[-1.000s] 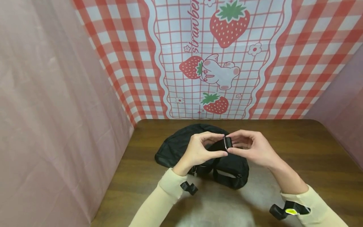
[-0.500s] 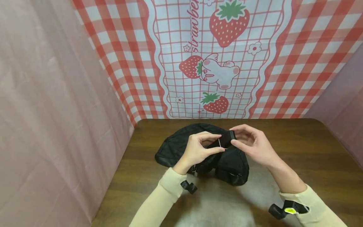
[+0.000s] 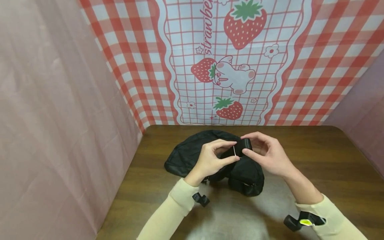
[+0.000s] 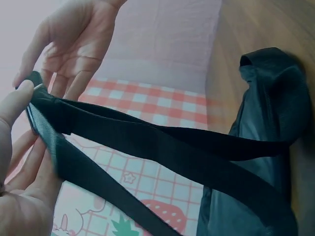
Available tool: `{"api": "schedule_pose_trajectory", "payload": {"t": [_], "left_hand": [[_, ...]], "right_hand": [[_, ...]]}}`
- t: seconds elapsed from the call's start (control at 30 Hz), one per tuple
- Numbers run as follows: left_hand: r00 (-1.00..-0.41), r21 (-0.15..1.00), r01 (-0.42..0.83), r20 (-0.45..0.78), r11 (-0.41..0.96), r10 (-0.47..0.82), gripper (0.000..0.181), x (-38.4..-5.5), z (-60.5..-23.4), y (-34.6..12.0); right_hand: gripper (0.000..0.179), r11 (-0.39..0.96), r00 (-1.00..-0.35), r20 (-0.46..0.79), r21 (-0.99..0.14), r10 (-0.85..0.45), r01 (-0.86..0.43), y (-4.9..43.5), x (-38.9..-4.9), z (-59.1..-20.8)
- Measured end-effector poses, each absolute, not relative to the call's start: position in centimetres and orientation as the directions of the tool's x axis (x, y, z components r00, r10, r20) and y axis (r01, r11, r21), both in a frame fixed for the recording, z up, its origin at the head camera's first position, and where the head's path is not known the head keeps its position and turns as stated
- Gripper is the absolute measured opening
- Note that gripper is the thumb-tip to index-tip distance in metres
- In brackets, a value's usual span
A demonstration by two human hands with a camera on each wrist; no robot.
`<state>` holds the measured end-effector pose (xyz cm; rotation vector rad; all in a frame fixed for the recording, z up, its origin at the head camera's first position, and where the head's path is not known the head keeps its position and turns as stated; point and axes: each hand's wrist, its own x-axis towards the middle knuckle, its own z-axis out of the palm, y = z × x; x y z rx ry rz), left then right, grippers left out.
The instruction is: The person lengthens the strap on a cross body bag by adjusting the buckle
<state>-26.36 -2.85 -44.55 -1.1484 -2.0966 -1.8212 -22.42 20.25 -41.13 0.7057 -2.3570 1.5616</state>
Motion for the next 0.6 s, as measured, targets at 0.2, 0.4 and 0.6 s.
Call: {"api": "schedule_pose_trajectory", "payload": {"t": [0.2,0.4,0.6], "left_hand": [[-0.737,0.8,0.6,0.548,0.01,0.395,0.046,-26.2,-45.0,-2.7],[-0.752,0.811,0.582,0.514,0.051,0.412,0.043,-26.4,-44.4,-3.1],[-0.75,0.812,0.578,0.489,0.082,0.446,0.042,-26.7,-43.8,-3.3]], "right_hand": [[0.03,0.369,-0.871,0.423,-0.789,-0.252,-0.49,20.3,-22.4,-41.1],[0.029,0.318,-0.866,0.434,-0.808,-0.248,-0.496,20.3,-22.5,-41.4],[0.025,0.271,-0.853,0.468,-0.811,-0.229,-0.518,20.4,-22.6,-41.9]]}}
